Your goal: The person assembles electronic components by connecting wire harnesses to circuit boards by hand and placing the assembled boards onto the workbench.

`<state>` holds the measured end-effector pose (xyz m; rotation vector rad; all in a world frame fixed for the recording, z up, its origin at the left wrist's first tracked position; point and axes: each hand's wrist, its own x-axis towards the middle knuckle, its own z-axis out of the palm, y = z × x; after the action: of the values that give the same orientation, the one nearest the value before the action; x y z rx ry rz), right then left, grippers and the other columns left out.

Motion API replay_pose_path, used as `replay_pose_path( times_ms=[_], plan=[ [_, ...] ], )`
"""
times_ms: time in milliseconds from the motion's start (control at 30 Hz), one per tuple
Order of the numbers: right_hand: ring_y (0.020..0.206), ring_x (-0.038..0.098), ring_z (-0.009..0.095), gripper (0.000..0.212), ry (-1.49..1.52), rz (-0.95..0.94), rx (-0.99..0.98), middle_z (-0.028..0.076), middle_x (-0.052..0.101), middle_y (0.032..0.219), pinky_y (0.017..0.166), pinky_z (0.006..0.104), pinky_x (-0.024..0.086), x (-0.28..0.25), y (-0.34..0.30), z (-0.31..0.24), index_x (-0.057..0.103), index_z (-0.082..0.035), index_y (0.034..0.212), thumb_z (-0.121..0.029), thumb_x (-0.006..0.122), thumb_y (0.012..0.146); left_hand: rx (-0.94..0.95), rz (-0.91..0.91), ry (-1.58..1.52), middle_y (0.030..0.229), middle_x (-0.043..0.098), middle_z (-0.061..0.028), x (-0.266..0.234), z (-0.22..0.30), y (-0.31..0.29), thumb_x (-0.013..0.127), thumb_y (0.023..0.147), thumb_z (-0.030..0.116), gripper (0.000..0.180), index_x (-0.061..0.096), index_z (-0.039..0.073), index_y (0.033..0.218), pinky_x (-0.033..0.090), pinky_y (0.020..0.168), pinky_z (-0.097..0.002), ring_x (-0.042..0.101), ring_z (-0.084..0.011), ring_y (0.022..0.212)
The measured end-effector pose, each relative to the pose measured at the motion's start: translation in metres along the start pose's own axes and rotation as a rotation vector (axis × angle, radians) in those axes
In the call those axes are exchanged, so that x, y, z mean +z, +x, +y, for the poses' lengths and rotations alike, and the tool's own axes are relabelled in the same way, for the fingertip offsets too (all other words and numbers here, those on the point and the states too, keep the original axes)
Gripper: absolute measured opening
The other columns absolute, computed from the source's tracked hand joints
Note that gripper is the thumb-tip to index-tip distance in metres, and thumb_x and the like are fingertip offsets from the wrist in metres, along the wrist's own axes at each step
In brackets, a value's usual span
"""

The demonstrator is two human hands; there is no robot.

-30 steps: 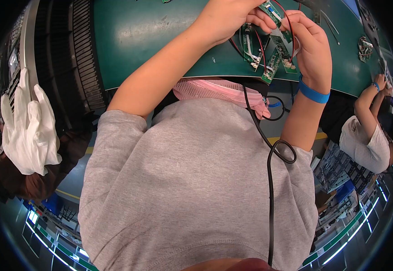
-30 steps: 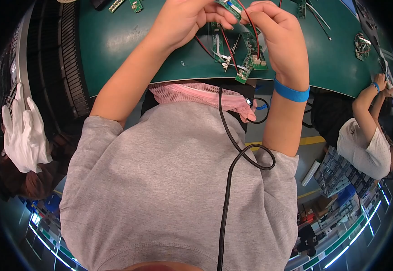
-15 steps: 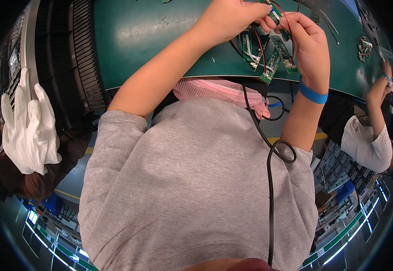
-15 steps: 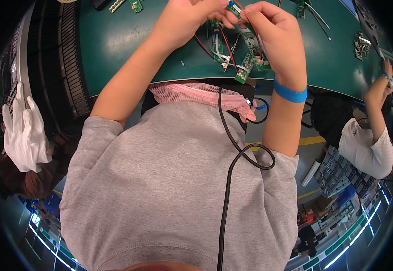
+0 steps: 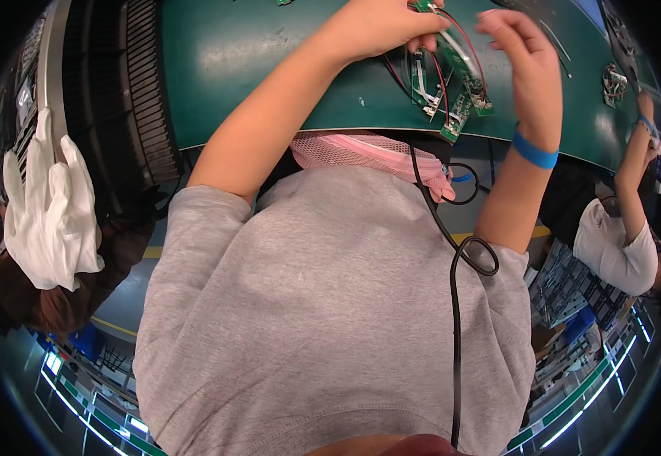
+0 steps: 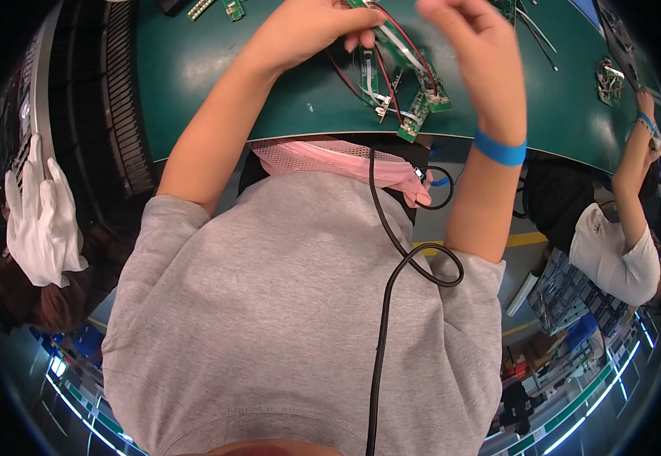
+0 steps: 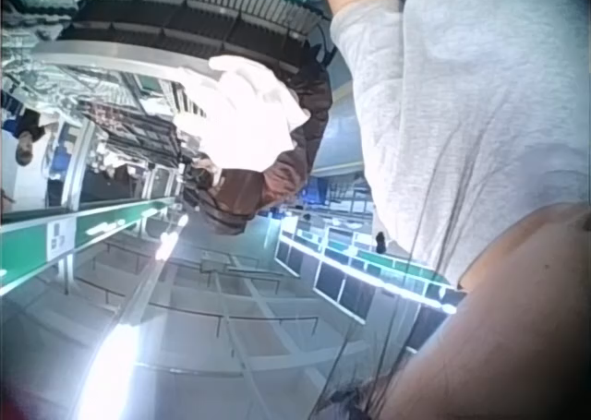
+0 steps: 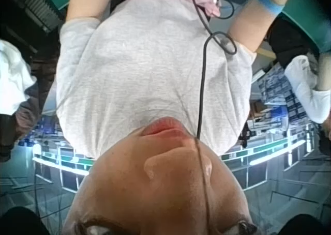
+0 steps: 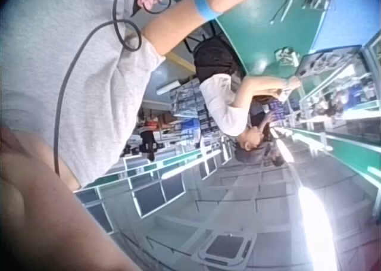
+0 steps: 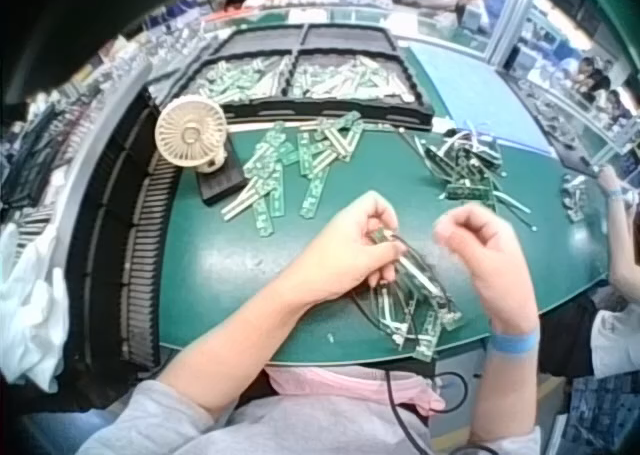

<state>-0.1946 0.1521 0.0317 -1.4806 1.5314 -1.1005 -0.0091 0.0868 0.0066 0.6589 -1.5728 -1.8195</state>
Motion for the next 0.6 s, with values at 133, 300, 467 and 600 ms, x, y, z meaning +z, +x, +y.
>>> replay_pose_path(
  times_ms=[133, 300, 467, 600],
  plan=[
    [0.083, 0.056, 0.014, 0.042, -0.343, 0.522, 0.072, 0.006, 0.062, 0.090, 0.074, 0.0266, 0.042, -0.057, 0.033, 0.065, 0.058, -0.001, 0.103, -0.031, 0.064, 0.075, 0.309, -0.002, 0.498, 0.068, 0.053, -0.0047, -0.014, 0.000, 0.001, 0.057, 0.074, 0.009, 0.018, 0.052, 0.002, 0.090, 0.043, 0.054, -0.0257, 0.050, -0.0118, 0.059],
    [0.086, 0.060, 0.031, 0.049, -0.895, 0.552, 0.157, 0.012, 0.064, 0.085, 0.078, 0.0375, 0.045, -0.086, 0.050, 0.101, 0.054, -0.011, 0.114, -0.036, 0.059, 0.072, -0.131, 0.120, 0.390, 0.073, 0.054, -0.0071, -0.029, 0.018, 0.008, 0.053, 0.072, 0.006, 0.017, 0.059, -0.001, 0.087, 0.043, 0.059, -0.0258, 0.052, -0.0157, 0.064],
    [0.080, 0.059, 0.023, 0.041, -0.849, 0.362, 0.249, 0.010, 0.062, 0.086, 0.075, 0.0331, 0.045, -0.085, 0.045, 0.099, 0.054, -0.024, 0.116, -0.020, 0.053, 0.075, 0.196, 0.571, 1.061, 0.092, 0.052, -0.0205, -0.031, 0.000, 0.015, 0.061, 0.073, 0.012, 0.026, 0.053, -0.001, 0.094, 0.043, 0.078, -0.0405, 0.052, -0.0342, 0.088],
    [0.077, 0.057, 0.023, 0.039, -0.992, 0.374, -0.006, 0.009, 0.056, 0.087, 0.074, 0.0328, 0.046, -0.066, 0.011, 0.091, 0.057, -0.020, 0.111, -0.007, 0.048, 0.075, 0.064, 0.597, 1.206, 0.097, 0.048, -0.0222, -0.042, -0.015, 0.023, 0.065, 0.071, 0.013, 0.036, 0.049, -0.002, 0.099, 0.043, 0.080, -0.0418, 0.050, -0.0371, 0.091]
  ],
)
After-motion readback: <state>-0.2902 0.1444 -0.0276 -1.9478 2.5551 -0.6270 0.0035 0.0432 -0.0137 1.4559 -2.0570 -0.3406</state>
